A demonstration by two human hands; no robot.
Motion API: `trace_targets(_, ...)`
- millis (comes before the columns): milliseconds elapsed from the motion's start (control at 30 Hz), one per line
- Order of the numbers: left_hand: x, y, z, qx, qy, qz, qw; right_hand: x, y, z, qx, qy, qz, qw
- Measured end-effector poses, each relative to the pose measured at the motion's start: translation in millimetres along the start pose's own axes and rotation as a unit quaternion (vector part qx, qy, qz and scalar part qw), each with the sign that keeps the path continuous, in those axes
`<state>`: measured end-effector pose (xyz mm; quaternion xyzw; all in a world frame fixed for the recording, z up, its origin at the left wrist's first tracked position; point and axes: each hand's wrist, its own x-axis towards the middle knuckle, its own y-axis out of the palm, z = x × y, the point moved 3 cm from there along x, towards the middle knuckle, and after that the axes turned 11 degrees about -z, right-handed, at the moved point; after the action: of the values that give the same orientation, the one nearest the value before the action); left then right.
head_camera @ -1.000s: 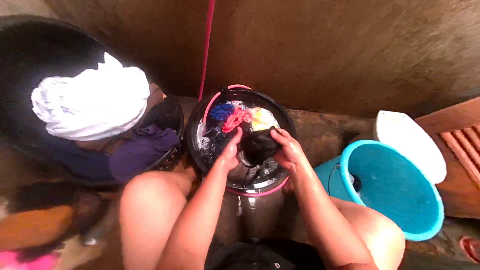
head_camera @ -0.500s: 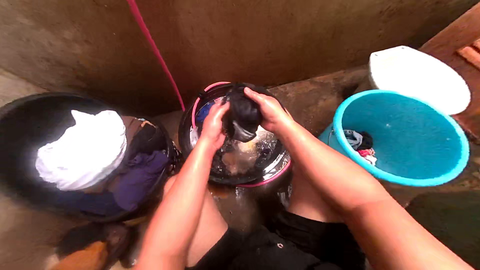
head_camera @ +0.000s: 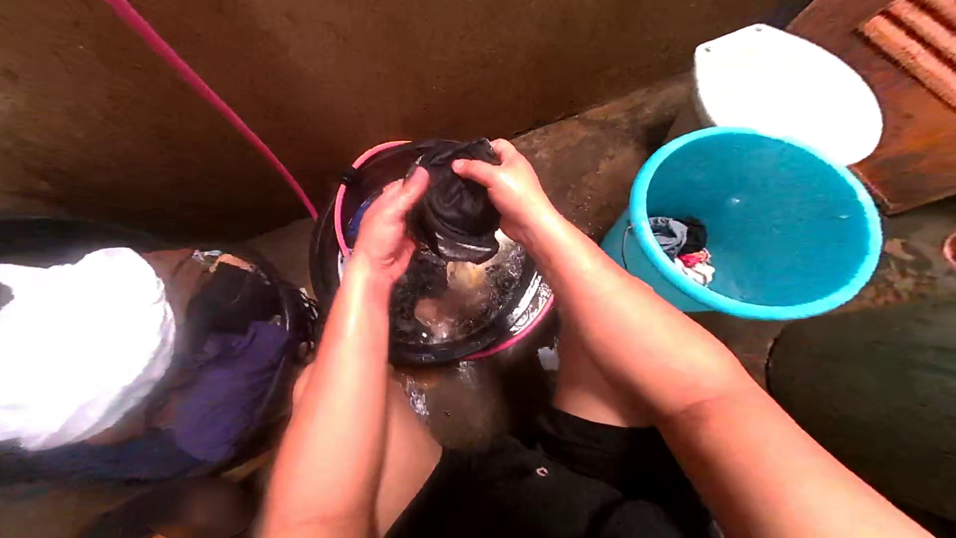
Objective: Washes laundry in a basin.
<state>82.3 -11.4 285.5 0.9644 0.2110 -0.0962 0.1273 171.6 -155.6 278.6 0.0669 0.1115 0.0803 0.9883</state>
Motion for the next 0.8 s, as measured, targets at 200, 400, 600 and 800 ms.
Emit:
trace_targets(200,0.2,10.7,18.0,0.040,0.075,-0.188,0.978,-9.0,20.9,-29.7,-0.134,-0.016,0.020,0.991)
trace_targets(400,-6.7,-0.6,2.7,0.107,0.081,-0.186,0.973,-29.9,48.1,-44.8,-0.025,0.056,0.034,0.998)
trace_targets(600,-22.5,-1.8,1.3,0.303,0.079,-0.213,0.925,-24.0,56.4,-43.7,-0.108,-0.043,-0.075,0.990)
trace_targets(800,-14.1,-1.3,2.2,0.322,0.177,-0.309,0.877,-52.4,72.9,-49.2,-0.086,-0.021,-0.023,0.996)
